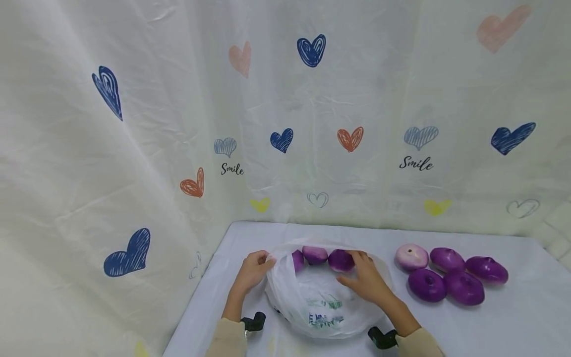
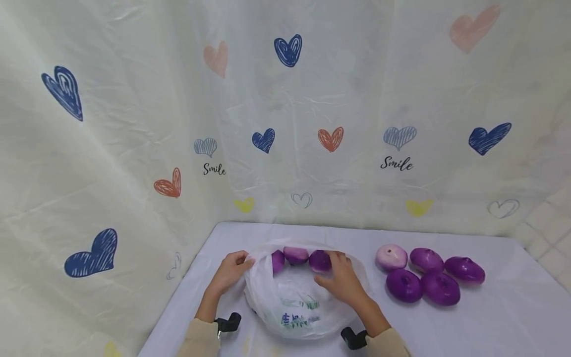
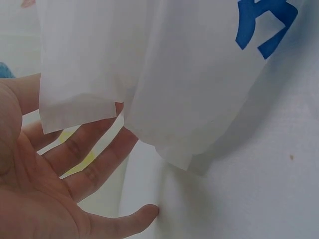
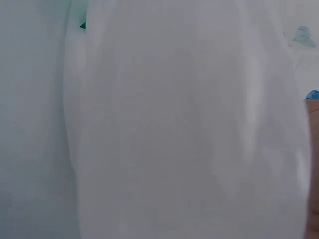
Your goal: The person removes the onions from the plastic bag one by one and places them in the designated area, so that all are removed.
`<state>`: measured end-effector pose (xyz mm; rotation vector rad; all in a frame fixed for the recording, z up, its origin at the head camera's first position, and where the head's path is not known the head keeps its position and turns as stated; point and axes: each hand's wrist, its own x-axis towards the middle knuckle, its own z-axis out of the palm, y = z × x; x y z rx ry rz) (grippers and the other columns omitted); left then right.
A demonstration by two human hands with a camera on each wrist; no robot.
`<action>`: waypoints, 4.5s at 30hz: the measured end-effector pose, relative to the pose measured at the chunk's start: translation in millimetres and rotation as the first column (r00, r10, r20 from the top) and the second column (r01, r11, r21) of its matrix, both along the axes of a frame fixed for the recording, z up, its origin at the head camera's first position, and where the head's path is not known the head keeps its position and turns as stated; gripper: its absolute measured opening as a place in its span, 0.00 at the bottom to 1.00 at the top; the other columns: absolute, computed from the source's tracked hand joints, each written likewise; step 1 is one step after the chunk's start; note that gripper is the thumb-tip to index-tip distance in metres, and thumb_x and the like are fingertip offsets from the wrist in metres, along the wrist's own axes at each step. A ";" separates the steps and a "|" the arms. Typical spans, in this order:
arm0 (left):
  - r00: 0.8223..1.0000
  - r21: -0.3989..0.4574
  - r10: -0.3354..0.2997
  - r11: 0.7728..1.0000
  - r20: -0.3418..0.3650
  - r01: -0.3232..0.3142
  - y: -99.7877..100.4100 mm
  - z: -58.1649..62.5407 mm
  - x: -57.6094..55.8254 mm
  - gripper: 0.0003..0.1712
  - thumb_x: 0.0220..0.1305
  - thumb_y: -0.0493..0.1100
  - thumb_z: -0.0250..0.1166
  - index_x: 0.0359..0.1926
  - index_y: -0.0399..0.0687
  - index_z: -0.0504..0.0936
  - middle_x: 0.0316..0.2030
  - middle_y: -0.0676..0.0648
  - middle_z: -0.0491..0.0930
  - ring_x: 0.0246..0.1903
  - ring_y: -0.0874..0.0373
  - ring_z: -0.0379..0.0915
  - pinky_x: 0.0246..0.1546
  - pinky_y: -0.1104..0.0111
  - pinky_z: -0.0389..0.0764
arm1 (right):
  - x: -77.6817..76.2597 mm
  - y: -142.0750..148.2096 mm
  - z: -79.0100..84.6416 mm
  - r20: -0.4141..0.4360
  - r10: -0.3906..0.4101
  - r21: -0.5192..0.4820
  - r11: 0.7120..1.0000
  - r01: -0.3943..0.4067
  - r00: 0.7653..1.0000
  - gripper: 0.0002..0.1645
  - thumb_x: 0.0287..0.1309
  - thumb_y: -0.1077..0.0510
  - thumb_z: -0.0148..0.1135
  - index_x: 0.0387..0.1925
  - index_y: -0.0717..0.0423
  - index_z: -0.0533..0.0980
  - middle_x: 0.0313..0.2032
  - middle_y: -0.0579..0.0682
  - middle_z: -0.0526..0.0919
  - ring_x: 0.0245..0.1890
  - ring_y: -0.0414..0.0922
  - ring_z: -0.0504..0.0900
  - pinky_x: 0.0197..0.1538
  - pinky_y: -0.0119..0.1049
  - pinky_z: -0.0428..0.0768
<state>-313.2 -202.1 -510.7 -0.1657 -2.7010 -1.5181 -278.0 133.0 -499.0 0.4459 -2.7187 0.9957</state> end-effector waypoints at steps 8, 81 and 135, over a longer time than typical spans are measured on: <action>1.000 -0.022 -0.002 1.000 -0.004 0.002 1.0 1.2 -0.8 0.11 0.70 0.50 0.66 0.39 0.47 0.84 0.34 0.48 0.83 0.34 0.56 0.73 0.35 0.64 0.73 | -17.1 -6.1 -8.1 0.104 -0.053 -0.028 0.998 0.056 0.993 0.46 0.55 0.51 0.75 0.66 0.72 0.66 0.62 0.75 0.68 0.60 0.70 0.70 0.60 0.65 0.72; 1.000 -0.039 0.000 0.999 -0.007 -0.001 0.2 -0.8 -0.5 0.10 0.70 0.50 0.66 0.39 0.48 0.84 0.36 0.48 0.85 0.34 0.56 0.73 0.36 0.64 0.73 | 30.3 105.0 44.8 0.004 0.055 -0.110 0.992 -0.054 0.998 0.39 0.59 0.47 0.74 0.68 0.46 0.70 0.61 0.58 0.78 0.54 0.49 0.82 0.50 0.32 0.82; 1.000 -0.021 0.005 1.000 -0.003 -0.005 3.1 0.1 0.7 0.10 0.70 0.49 0.66 0.39 0.47 0.84 0.35 0.48 0.84 0.34 0.56 0.73 0.36 0.64 0.73 | 35.4 269.8 25.7 0.243 -0.406 -0.081 0.896 0.436 0.881 0.59 0.66 0.34 0.62 0.80 0.58 0.44 0.72 0.81 0.50 0.62 0.81 0.58 0.51 0.77 0.67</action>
